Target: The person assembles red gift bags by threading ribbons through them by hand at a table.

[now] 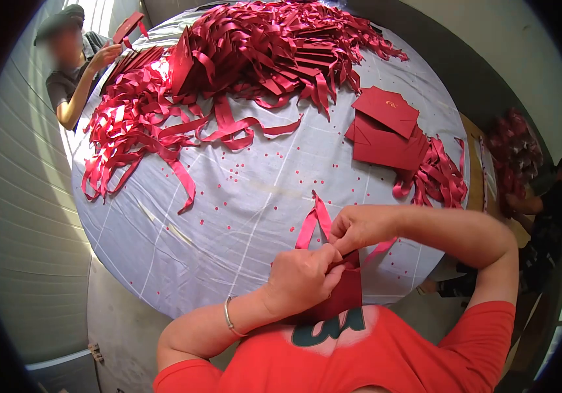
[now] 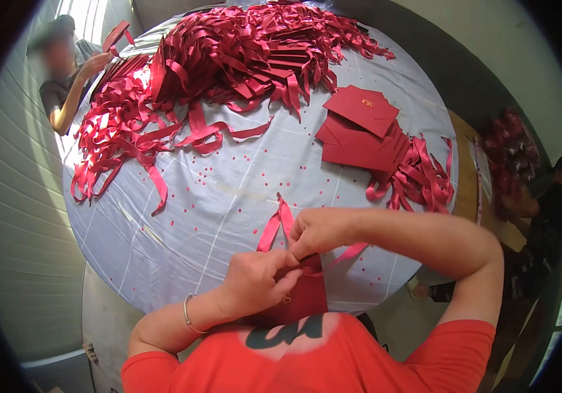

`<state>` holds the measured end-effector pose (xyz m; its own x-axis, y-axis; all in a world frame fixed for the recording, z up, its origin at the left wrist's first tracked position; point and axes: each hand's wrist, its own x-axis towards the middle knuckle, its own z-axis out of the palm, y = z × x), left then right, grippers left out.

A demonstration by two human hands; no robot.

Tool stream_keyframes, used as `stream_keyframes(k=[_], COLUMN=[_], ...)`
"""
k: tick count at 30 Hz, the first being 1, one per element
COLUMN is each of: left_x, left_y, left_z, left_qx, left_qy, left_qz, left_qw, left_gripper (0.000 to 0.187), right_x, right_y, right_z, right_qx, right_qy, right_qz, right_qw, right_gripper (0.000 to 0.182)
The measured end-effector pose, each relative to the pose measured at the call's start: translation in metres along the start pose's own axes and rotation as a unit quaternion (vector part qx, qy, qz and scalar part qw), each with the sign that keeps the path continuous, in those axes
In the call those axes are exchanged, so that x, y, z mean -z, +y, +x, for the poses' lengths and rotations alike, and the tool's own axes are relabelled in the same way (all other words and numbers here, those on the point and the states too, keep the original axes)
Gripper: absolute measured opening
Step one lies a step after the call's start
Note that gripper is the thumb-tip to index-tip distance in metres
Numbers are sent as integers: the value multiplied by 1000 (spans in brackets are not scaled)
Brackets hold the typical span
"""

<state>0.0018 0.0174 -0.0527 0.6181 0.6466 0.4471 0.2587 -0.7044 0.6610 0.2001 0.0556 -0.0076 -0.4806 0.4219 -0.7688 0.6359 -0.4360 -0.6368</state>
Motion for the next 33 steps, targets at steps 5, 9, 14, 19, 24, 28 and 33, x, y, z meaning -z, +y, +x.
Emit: stream_keyframes(k=[5,9,14,19,24,28,33], left_x=[-1,-5,-4,-7,-7,-5,-7], left_y=[-6,-13,-16,-19,-19,-18,-21], left_z=[3,3,4,4,5,6,4], left_qx=[95,97,126,135,141,148,149], left_qy=[-67,-76,-114,-122,-118,-126,-112], left_qz=[-88,-79,-53,-39,-40,-28,-40], left_qw=[989,989,984,982,982,980,982], left_gripper=[14,14,16,16,20,20,19], right_x=[-4,15,20,18,18,8,-36], right_y=[20,28,33,36,35,42,74], right_z=[16,42,57,65,61,33,-26], right_qx=[161,205,191,214,212,262,320], right_qy=[296,398,496,538,541,487,391], right_qz=[136,72,-51,-89,-75,22,-176], right_qw=[932,891,846,811,811,833,845], right_gripper=[22,25,23,23,23,19,28])
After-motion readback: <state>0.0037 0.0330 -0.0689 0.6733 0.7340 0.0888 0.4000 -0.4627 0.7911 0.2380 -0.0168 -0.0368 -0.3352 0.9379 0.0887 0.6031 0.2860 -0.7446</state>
